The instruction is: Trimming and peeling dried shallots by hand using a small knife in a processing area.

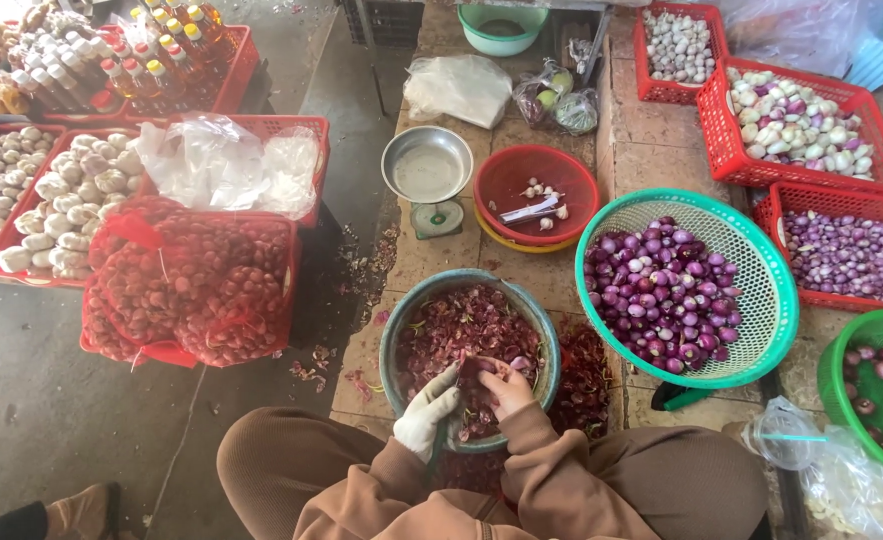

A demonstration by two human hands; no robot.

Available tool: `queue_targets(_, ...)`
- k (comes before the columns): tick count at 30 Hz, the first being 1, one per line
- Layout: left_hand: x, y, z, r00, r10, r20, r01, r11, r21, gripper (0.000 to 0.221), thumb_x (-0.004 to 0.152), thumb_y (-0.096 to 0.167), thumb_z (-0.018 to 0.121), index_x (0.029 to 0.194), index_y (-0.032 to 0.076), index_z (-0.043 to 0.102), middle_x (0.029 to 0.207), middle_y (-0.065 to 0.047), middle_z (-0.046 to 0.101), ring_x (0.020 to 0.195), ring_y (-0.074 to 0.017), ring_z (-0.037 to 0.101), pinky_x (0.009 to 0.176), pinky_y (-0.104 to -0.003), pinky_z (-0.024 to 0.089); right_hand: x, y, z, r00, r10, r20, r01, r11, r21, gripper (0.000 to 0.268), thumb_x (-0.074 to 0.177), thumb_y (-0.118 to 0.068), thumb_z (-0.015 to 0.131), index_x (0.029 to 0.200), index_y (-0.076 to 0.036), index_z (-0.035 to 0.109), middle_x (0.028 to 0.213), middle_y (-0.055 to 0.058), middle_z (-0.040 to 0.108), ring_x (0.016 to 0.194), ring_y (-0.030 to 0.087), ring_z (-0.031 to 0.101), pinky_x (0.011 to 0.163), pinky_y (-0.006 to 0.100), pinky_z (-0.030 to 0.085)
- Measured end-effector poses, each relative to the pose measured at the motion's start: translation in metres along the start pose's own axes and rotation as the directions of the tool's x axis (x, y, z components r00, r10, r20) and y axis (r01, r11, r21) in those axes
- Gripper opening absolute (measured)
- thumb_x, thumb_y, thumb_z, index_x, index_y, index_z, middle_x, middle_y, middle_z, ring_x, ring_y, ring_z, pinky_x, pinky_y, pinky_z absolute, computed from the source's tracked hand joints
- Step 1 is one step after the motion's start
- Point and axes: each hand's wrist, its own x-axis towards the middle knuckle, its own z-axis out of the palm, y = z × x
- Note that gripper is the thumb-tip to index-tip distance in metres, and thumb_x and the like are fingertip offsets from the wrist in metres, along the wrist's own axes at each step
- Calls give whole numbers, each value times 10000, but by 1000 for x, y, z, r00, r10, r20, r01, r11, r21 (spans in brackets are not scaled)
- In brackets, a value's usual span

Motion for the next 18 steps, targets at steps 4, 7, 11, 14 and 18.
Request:
queue_targets(4,1,2,-2,996,82,24,-85,990,110,565,944,33,685,1484,77,527,877,-65,647,609,-108,543,501,-208,430,-15,-20,22,999,-37,16,38,998,-50,362,977,10,602,1337,33,632,1156,121,714,712,80,631,474,138,407)
queue_targets(7,-2,9,5,993,36,112,-53,986,156,817,919,43,710,1597,152,268,852,-70,620,571,-110,529,469,-210,427,-26,-31,36,995,-98,-19,92,974,-207,294,956,-1,649,1245,49,674,1099,160,748,836,149,697,672,211,526)
queue_targets(11,5,8,12,983,58,176,-65,997,35,800,872,-37,740,1579,36,373,1230,-103,632,887,-106,639,776,-191,532,-24,-24,32,955,-296,7,221,695,-685,277,870,-39,752,1143,-72,718,934,50,747,710,90,576,639,203,469)
queue_targets(14,6,4,7,994,86,72,-100,968,229,661,891,-20,711,1502,39,469,1155,-72,636,864,-102,596,738,-211,494,-26,-23,31,946,-325,6,238,679,-695,250,866,-26,753,1114,-50,737,908,29,745,725,80,571,664,199,460)
queue_targets(18,4,7,16,996,82,31,-87,938,335,638,913,100,718,1484,36,440,1044,-73,588,735,-93,545,590,-202,446,-24,-20,31,929,-364,-61,184,600,-778,240,823,-103,820,1060,-85,791,942,-21,769,763,84,555,730,216,485)
